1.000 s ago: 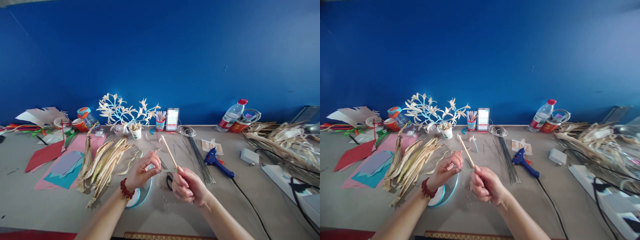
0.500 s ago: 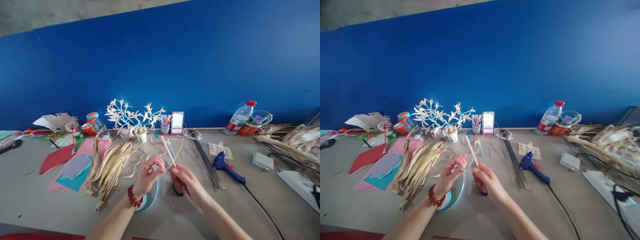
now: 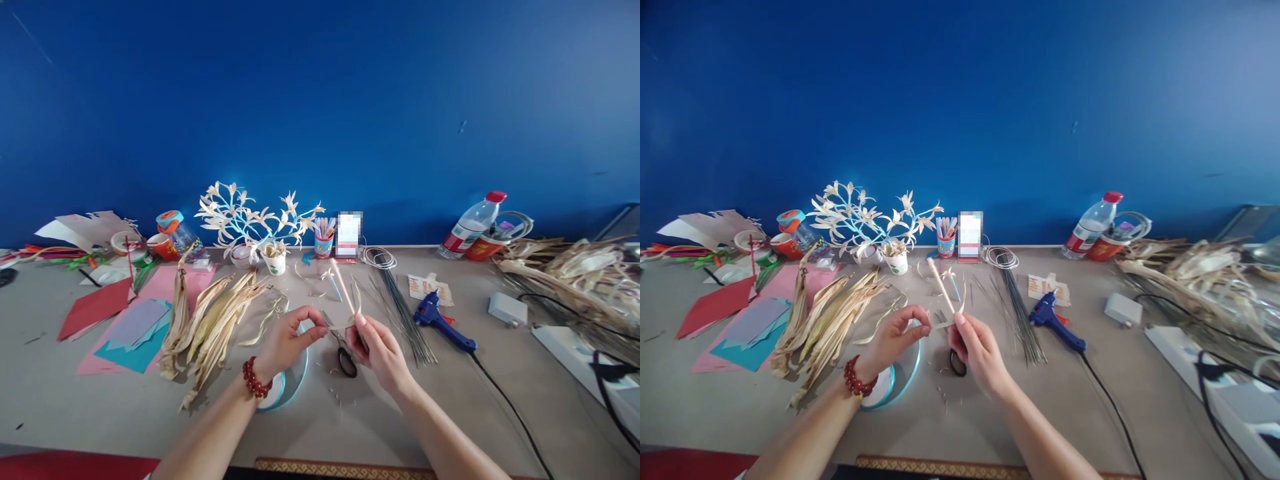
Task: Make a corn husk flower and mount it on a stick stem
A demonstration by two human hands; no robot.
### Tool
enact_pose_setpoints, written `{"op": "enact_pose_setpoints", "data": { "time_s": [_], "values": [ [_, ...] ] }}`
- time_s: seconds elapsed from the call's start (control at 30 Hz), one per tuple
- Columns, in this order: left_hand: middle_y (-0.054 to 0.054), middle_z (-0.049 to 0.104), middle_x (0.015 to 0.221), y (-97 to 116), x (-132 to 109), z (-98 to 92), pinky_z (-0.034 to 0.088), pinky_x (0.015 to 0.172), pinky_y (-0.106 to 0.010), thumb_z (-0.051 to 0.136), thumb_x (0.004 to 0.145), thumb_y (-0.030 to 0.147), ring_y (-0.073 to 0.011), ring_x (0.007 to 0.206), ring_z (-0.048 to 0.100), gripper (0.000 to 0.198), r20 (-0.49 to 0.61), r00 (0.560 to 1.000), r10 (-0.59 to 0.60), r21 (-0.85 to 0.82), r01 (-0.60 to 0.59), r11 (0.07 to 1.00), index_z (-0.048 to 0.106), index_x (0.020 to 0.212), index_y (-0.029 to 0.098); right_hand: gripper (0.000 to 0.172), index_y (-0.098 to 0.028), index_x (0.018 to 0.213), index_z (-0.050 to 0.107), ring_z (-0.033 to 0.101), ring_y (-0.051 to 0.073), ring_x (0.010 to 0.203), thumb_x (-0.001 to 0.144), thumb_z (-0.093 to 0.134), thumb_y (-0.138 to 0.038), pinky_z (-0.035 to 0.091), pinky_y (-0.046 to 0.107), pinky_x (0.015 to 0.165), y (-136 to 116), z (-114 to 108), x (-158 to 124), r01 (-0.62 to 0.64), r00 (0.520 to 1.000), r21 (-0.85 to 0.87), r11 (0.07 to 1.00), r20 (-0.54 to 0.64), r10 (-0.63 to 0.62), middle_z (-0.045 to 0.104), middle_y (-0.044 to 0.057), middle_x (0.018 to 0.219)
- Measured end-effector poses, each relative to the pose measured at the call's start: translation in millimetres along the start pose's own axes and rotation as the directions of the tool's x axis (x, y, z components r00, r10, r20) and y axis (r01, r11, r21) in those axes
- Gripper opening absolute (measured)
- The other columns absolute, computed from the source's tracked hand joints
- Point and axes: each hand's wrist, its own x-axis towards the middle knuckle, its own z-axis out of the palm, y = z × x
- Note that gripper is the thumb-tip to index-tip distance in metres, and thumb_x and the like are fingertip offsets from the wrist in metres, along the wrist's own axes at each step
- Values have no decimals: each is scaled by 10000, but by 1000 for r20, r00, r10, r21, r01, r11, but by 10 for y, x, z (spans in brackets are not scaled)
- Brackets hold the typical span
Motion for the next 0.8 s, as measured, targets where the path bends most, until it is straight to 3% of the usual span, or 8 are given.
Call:
{"op": "enact_pose_setpoints", "data": {
  "time_s": [0.13,0.3,0.5,0.7,0.8],
  "values": [
    [-18,654,819,31,-14,21,460,821,-296,651,892,389,-174,841,587,214,-35,999,-31,-6,31,1000,634,843,181,519,-198,675,483,293,94,465,971,404,-616,224,240,442,5,-9,7,88,995,-68,994,-42,-91,379,-45,544],
    [-29,666,818,112,-43,95,464,789,-286,646,903,356,-171,809,602,192,-48,999,8,20,-7,1000,642,834,177,445,-192,734,547,412,129,581,990,436,-538,295,255,561,73,53,-8,204,975,-415,887,166,-147,489,-5,648],
    [-48,675,849,103,-32,84,488,785,-299,658,895,339,-186,837,622,164,-58,996,67,-12,-68,998,645,875,177,502,-197,661,482,349,116,544,1005,382,-547,271,248,533,60,67,-23,162,984,-321,933,116,-131,426,-27,601],
    [-46,704,861,173,-51,104,495,871,-326,621,918,312,-204,898,653,141,-36,992,118,92,-114,989,666,849,198,498,-200,685,501,366,122,548,1001,372,-562,268,252,540,58,92,-29,149,983,-424,893,162,-87,444,-18,602],
    [-38,693,856,146,-59,99,503,863,-328,635,908,315,-195,864,648,135,-48,993,106,102,-101,990,656,834,204,528,-202,639,449,320,113,529,993,372,-585,243,251,516,61,99,-37,140,982,-381,914,173,-78,390,-30,568]
  ]
}}
